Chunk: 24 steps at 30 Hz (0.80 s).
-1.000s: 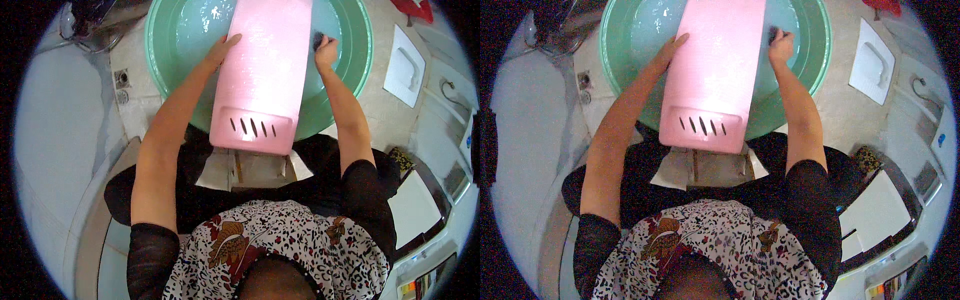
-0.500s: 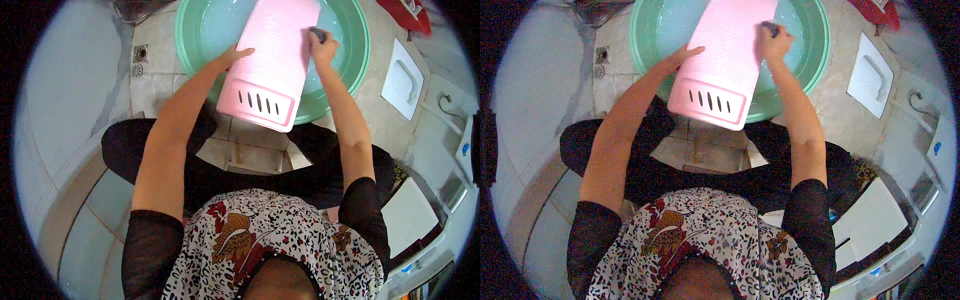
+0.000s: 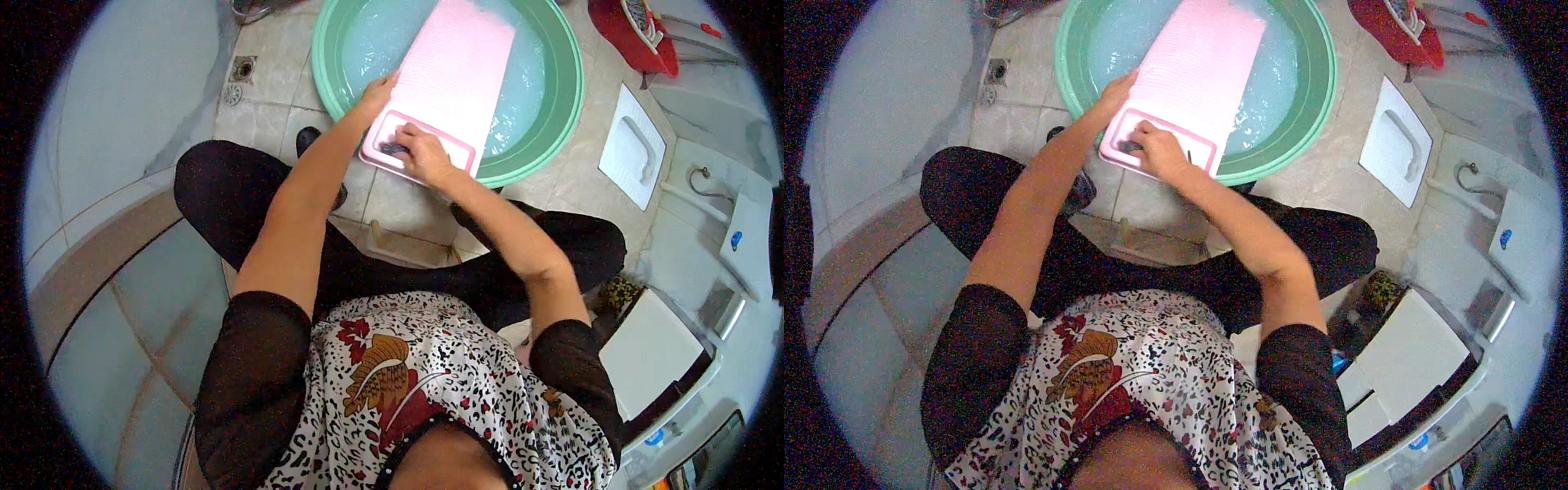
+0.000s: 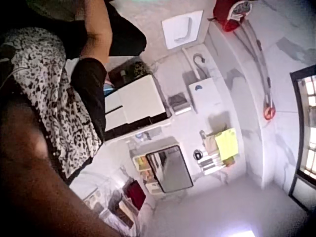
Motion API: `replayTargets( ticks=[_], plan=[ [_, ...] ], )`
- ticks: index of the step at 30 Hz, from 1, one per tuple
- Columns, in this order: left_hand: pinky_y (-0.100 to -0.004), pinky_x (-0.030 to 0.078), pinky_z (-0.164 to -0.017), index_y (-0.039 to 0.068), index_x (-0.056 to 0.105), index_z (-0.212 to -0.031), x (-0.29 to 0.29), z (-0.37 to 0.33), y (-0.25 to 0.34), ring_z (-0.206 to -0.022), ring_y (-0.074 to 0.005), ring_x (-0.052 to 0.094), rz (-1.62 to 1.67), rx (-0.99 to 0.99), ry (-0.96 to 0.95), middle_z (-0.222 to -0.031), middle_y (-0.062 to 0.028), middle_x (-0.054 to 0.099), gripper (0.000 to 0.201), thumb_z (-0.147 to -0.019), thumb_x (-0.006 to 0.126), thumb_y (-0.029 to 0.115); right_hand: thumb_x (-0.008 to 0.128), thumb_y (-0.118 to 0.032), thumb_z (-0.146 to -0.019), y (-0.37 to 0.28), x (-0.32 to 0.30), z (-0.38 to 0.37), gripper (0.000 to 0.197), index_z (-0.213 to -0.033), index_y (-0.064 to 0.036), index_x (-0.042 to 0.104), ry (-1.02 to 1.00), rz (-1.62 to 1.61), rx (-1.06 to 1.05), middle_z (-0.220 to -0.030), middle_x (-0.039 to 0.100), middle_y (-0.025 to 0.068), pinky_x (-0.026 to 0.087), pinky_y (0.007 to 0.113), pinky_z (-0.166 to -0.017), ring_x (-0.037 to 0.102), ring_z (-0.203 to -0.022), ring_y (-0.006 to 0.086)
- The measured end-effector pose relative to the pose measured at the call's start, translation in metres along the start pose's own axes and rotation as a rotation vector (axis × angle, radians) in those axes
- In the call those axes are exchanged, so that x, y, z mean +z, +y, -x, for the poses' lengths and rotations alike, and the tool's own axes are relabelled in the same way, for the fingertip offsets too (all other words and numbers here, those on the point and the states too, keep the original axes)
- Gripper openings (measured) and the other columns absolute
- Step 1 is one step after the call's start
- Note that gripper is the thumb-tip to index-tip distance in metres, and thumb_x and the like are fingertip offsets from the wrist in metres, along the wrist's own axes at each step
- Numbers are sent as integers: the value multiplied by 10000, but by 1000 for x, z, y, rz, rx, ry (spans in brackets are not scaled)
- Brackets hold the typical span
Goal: The person scrubs a pink plastic rack in a green basin filled with soapy water using a scouring pad. They rinse a yellow soap dish at a sink, scrub the interior of the basin, and wash a dark garment in the water by hand.
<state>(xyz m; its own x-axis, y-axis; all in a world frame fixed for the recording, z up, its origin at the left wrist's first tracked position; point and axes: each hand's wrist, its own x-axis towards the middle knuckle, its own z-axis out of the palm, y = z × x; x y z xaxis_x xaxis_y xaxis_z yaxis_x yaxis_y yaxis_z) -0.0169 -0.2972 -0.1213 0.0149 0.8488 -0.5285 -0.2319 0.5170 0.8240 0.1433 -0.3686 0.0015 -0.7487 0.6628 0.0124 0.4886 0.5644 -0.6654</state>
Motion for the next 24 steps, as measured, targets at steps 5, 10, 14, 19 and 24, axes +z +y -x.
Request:
replayTargets(
  ticks=[5, 10, 14, 19, 24],
  plan=[
    [-298, 437, -794, -55, 534, -1081, 15, 14, 16, -867, -206, 569, -283, 31, 37, -996, -163, 591, 651, -734, 616, 490, 602, -122, -693, 21, -32, 23, 191, -864, -41, 575, -214, 364, 158, -944, 546, 126, 473, 400, -683, 582, -777, 310],
    [-312, 449, -766, -63, 528, -1088, 17, 2, 18, -883, -243, 570, -292, 58, 7, -1003, -177, 587, 710, -687, 648, 511, 593, -145, -742, 5, 3, -11, 234, -911, 8, 538, 239, 256, 440, -908, 521, 210, 464, 424, -654, 560, -764, 357],
    [-319, 450, -767, -68, 513, -1105, -13, -3, 1, -881, -249, 570, -404, 53, 41, -1018, -183, 580, 716, -694, 645, 502, 618, -171, -739, -56, 21, -39, 273, -959, -27, 544, 358, -41, 349, -879, 500, 179, 452, 417, -669, 542, -754, 355],
    [-294, 439, -794, -53, 485, -1157, 24, -5, 15, -887, -218, 569, -192, 13, -169, -1038, -152, 580, 627, -782, 584, 439, 593, -125, -736, -31, 10, -2, 294, -1027, -138, 554, 96, 177, -39, -940, 482, 159, 467, 378, -656, 532, -820, 323],
    [-287, 417, -833, -40, 469, -1186, -7, -19, 1, -952, -191, 552, -262, 189, -89, -1079, -152, 571, 615, -810, 543, 442, 541, -128, -747, -21, -29, 53, 306, -1051, -163, 539, -113, 295, -344, -933, 501, 158, 473, 393, -677, 543, -844, 320]
  ],
)
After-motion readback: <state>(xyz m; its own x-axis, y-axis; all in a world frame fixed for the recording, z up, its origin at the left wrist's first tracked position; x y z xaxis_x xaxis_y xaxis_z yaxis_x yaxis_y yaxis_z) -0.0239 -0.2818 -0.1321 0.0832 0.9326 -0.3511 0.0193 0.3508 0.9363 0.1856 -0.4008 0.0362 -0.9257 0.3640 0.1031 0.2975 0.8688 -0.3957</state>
